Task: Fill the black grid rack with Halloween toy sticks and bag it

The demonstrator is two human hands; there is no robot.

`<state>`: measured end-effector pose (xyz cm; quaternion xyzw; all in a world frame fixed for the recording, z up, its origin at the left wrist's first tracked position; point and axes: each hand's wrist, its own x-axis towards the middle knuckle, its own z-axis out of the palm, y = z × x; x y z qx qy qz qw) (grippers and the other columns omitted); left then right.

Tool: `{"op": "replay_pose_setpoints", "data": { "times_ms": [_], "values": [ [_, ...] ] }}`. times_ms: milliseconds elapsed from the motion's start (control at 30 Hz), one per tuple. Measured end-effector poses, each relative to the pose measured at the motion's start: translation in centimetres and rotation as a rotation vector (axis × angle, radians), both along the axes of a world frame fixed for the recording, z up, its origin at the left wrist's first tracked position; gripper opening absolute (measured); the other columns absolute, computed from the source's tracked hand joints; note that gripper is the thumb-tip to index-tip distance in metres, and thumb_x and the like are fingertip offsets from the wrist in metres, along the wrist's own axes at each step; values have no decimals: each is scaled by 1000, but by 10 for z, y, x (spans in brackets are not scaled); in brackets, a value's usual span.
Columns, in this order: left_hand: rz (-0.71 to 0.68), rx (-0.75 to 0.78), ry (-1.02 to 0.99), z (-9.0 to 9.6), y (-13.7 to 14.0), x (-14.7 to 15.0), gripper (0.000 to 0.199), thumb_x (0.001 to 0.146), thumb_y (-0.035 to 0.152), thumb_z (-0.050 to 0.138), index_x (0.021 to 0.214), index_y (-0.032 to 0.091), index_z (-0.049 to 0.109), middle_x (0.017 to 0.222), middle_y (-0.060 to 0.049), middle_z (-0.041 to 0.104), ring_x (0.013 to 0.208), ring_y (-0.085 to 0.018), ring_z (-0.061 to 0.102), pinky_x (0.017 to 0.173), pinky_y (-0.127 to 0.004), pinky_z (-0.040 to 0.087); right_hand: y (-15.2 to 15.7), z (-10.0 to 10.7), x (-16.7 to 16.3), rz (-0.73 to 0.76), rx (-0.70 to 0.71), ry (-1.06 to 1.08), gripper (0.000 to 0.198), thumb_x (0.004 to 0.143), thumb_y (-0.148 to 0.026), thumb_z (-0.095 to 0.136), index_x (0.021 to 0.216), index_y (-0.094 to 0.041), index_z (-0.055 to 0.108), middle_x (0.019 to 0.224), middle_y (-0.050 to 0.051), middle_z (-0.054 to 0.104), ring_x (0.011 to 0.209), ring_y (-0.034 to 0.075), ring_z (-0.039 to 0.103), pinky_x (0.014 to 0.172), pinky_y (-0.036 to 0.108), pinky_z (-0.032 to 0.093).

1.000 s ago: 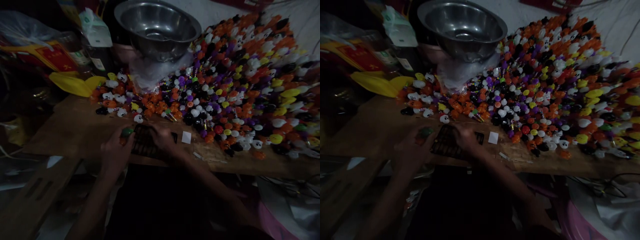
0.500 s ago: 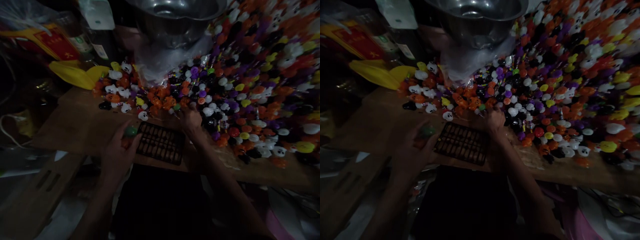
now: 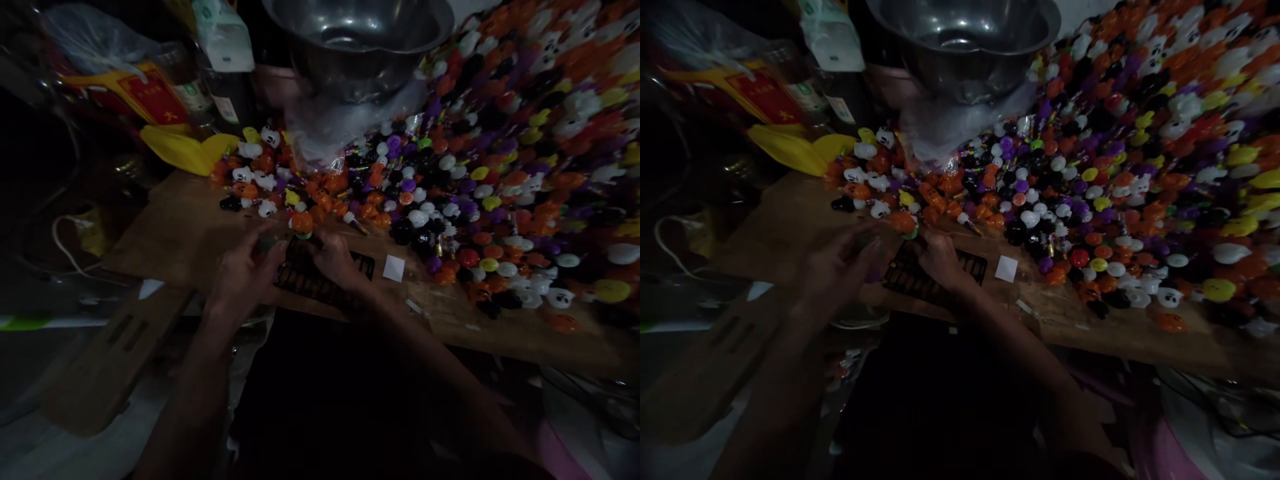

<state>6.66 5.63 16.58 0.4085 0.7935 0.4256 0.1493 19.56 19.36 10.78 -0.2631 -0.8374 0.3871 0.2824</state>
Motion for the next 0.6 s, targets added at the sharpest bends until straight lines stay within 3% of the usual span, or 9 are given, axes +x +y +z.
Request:
{"op": "replay_pose_setpoints", "data": {
  "times_ms": [133,367,500,600],
  "values": [
    [0,-74,-53,-2,0,3,45,88,53,62,122,25,72,90,-3,78,78,-23,74,70,-33,59,-1,-7,-10,39,-67,26,11,94,-17,65,93,-17,76,92,5,78,92,22,73,87,32,54],
    [19,-82,-106,-13,-6,-3,51,90,60,63,127,26,68,99,-4,77,81,-21,74,72,-33,60,2,-18,-17,25,-20,-13,8,92,-21,70,92,-15,75,92,7,77,88,22,71,83,31,52],
    [-27,4,-162,-4,-5,-1,55,88,54,69,137,29,61,129,-6,72,113,-25,71,89,-35,62,5,-12,-9,4,-63,88,15,97,-24,63,103,-16,74,101,6,78,94,21,72,88,30,54],
    [-93,120,-258,-3,-12,1,77,84,47,76,153,38,44,156,-4,54,137,-28,58,97,-38,62,10,-2,13,-32,74,-10,23,98,-24,59,115,-17,73,111,9,77,102,24,72,93,36,56]
  ]
}}
